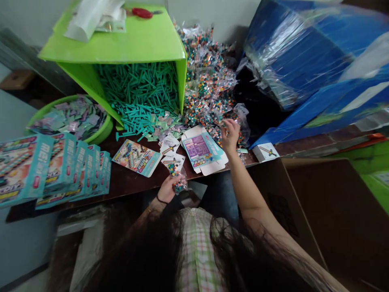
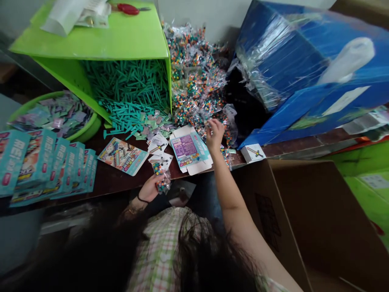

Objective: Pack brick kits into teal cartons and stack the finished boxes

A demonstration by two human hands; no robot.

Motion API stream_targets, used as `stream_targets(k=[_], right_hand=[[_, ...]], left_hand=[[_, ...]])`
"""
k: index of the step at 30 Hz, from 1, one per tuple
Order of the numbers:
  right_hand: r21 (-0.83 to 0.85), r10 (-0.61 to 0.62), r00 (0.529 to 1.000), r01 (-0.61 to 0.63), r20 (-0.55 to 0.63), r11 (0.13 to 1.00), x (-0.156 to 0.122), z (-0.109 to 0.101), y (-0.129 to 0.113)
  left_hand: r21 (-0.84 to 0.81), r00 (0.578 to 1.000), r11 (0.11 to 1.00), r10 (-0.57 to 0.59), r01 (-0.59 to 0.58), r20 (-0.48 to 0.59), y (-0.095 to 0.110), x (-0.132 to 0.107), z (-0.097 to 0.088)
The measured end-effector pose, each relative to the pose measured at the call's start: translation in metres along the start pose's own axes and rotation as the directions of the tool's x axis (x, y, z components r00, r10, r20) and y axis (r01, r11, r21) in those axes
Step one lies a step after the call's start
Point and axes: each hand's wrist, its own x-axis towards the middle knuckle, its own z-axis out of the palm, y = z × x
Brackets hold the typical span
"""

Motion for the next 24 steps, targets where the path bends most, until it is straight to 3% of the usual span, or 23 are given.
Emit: stream_targets(k=[2,5,7,9,11,13,16,18,19,21,23,24], right_hand=[[-0.114,0.098,0.994,-0.103,-0.050,0.988,-0.012,-0.007,0.019],[-0.233,0.280,0.959,-0.283,-0.048,0.930,-0.068,-0.007,0.048],[-0.251,0.362,0.931,-0.362,-0.047,0.898,-0.108,-0.007,0.067],[-0.201,0.387,0.921,-0.387,-0.038,0.900,-0.131,-0.009,0.082],[-0.114,0.352,0.934,-0.357,-0.058,0.927,-0.127,-0.017,0.089],[-0.062,0.268,0.956,-0.276,-0.119,0.959,-0.098,-0.029,0.086],[-0.107,0.133,0.968,-0.158,-0.215,0.982,-0.040,-0.044,0.064],[-0.081,0.078,0.977,-0.095,-0.198,0.992,-0.019,-0.042,0.035],[-0.002,0.044,0.991,-0.045,-0.127,0.999,-0.018,-0.037,0.016],[0.279,-0.067,0.988,0.026,0.139,0.960,-0.036,-0.020,-0.026],[0.519,-0.201,0.862,-0.081,0.465,0.851,-0.071,0.001,-0.063],[0.565,-0.231,0.801,-0.157,0.553,0.810,-0.090,0.010,-0.078]], left_hand=[[-0.017,1.000,1.000,-0.012,0.013,0.011,-0.003,-0.002,-0.007],[-0.037,1.000,0.999,-0.017,0.018,0.012,-0.005,-0.004,-0.019],[-0.042,1.000,0.999,-0.005,0.006,0.021,-0.003,-0.005,-0.026],[-0.040,0.998,0.999,0.007,-0.005,0.058,-0.001,-0.005,-0.030],[-0.026,0.995,1.000,-0.006,0.009,0.098,0.002,-0.003,-0.029],[-0.003,0.995,0.999,-0.033,0.033,0.094,0.004,0.002,-0.023],[0.031,0.999,0.999,-0.012,0.011,0.033,0.005,0.010,-0.008],[0.058,0.999,0.998,0.033,-0.035,0.032,0.004,0.013,0.003],[0.077,0.997,0.995,0.054,-0.058,0.052,0.004,0.013,0.008],[0.129,0.991,0.987,0.080,-0.094,0.109,0.003,0.011,0.016],[0.194,0.985,0.974,0.093,-0.121,0.143,0.002,0.007,0.020],[0.235,0.984,0.963,0.101,-0.134,0.146,0.002,0.004,0.021]])
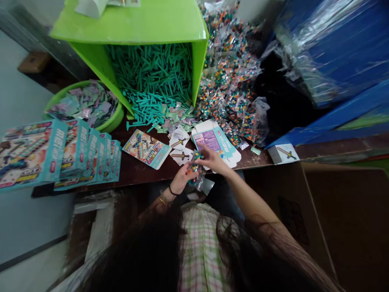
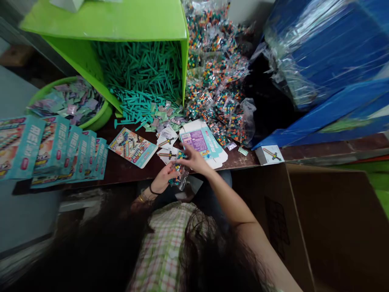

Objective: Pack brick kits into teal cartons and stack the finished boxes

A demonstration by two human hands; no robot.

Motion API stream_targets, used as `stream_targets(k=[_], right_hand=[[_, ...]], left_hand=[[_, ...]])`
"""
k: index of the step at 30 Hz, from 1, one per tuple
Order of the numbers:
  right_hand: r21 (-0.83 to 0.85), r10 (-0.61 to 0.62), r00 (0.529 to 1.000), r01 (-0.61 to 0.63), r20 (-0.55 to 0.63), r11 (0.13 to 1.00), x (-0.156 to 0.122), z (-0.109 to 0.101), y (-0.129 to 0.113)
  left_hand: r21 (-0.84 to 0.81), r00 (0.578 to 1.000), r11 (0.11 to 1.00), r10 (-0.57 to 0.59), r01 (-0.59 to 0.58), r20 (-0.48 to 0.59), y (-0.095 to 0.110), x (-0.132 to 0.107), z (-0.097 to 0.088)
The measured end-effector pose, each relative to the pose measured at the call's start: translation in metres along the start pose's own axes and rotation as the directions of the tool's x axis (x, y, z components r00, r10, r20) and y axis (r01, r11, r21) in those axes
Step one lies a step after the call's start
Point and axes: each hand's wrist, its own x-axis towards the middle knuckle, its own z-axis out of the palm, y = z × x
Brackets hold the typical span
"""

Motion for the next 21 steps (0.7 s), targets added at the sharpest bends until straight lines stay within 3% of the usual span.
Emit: stream_targets(k=[1,3,5,7,9,10,12,13,15,17,21], right_hand=[[0.073,0.031,0.998,-0.035,0.051,0.997,-0.006,0.021,-0.002],[0.169,0.083,0.996,-0.088,0.032,0.982,-0.015,0.047,-0.003],[0.231,0.119,0.993,-0.111,-0.023,0.967,-0.019,0.053,0.003],[0.209,0.137,0.986,-0.115,-0.096,0.971,-0.019,0.037,0.015],[0.033,0.159,0.948,-0.156,-0.277,0.987,-0.020,0.002,0.033],[-0.096,0.166,0.902,-0.221,-0.400,0.970,-0.022,-0.021,0.044],[-0.308,0.158,0.780,-0.413,-0.606,0.857,-0.032,-0.069,0.066],[-0.345,0.158,0.748,-0.468,-0.644,0.813,-0.039,-0.089,0.076],[-0.387,0.170,0.743,-0.512,-0.647,0.767,-0.058,-0.114,0.094],[-0.427,0.180,0.776,-0.506,-0.604,0.749,-0.081,-0.115,0.108],[-0.595,0.094,0.832,-0.465,-0.546,0.656,-0.124,-0.086,0.135]], left_hand=[[0.054,1.000,0.998,0.011,-0.010,-0.005,0.001,-0.002,0.000],[0.182,1.000,0.983,0.029,-0.027,-0.008,0.003,-0.005,-0.002],[0.285,1.000,0.958,-0.013,0.005,0.028,0.005,-0.007,-0.006],[0.308,0.991,0.948,-0.112,0.084,0.073,0.005,-0.009,-0.011],[0.264,0.979,0.953,-0.178,0.147,0.095,0.001,-0.009,-0.013],[0.229,0.979,0.961,-0.180,0.155,0.093,-0.002,-0.010,-0.014],[0.147,0.985,0.978,-0.157,0.145,0.070,-0.010,-0.009,-0.015],[0.099,0.987,0.985,-0.149,0.143,0.055,-0.014,-0.009,-0.015],[-0.013,0.989,0.989,-0.145,0.145,0.018,-0.022,-0.007,-0.014],[-0.118,0.990,0.984,-0.138,0.133,-0.032,-0.027,-0.002,-0.014],[-0.218,0.983,0.970,-0.138,0.109,-0.123,-0.031,0.008,-0.017]])
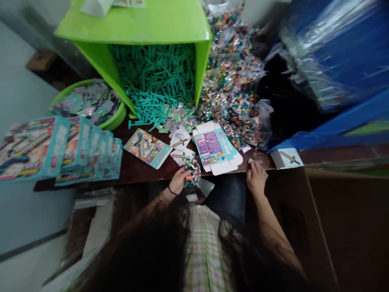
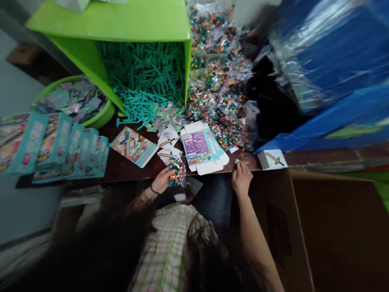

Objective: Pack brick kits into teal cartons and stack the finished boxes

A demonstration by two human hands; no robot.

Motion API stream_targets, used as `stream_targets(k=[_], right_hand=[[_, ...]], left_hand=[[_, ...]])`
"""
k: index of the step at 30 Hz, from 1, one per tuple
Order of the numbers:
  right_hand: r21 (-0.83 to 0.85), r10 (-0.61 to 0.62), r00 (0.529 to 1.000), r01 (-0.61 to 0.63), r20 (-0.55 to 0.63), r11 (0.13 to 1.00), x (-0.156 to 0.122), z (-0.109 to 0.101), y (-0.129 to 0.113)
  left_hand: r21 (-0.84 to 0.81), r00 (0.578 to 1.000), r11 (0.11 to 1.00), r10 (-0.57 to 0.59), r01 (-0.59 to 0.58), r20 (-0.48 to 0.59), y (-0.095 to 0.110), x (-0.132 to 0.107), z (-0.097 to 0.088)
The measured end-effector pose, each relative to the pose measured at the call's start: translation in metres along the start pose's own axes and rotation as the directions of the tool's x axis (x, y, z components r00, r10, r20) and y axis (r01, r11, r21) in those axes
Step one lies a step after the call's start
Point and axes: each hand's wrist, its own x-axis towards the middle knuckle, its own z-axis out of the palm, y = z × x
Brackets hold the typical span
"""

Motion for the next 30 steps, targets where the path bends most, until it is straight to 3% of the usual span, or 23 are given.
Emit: stream_targets(k=[4,7,10,12,14,17,21,24,26,28,30], right_hand=[[-0.039,-0.126,0.989,0.123,-0.083,0.992,-0.016,0.013,0.019],[0.100,-0.150,0.977,0.167,-0.154,0.981,-0.012,0.012,0.027],[0.264,0.004,0.963,0.069,-0.269,0.962,-0.009,0.008,0.022],[0.353,0.160,0.925,-0.031,-0.345,0.935,0.000,0.006,0.008],[0.410,0.224,0.900,-0.056,-0.374,0.910,0.022,0.003,-0.013],[0.406,0.137,0.905,0.043,-0.403,0.913,0.081,-0.001,-0.053],[0.284,-0.111,0.888,0.258,-0.447,0.924,0.160,0.005,-0.124],[0.280,-0.399,0.895,0.443,-0.201,0.852,0.178,0.035,-0.200],[0.255,-0.594,0.803,0.564,0.052,0.785,0.169,0.065,-0.259],[0.212,-0.680,0.690,0.647,0.247,0.733,0.154,0.095,-0.316],[0.187,-0.687,0.651,0.667,0.322,0.721,0.142,0.120,-0.364]], left_hand=[[-0.054,1.000,0.999,-0.008,0.008,-0.009,0.002,0.006,-0.003],[-0.098,0.998,0.993,0.056,-0.059,-0.032,0.008,0.005,-0.004],[-0.111,0.992,0.987,0.110,-0.116,-0.060,0.017,0.001,-0.007],[-0.105,0.988,0.984,0.135,-0.143,-0.076,0.024,-0.002,-0.009],[-0.106,0.988,0.983,0.139,-0.146,-0.069,0.028,-0.006,-0.011],[-0.136,0.995,0.986,0.096,-0.096,-0.005,0.031,-0.010,-0.010],[-0.176,0.998,0.983,0.060,-0.059,-0.005,0.032,-0.017,-0.012],[-0.212,0.996,0.974,0.075,-0.084,-0.048,0.036,-0.027,-0.022],[-0.228,0.993,0.969,0.083,-0.099,-0.079,0.043,-0.033,-0.032],[-0.221,0.990,0.969,0.089,-0.113,-0.113,0.053,-0.039,-0.042],[-0.195,0.981,0.971,0.103,-0.135,-0.167,0.066,-0.042,-0.052]])
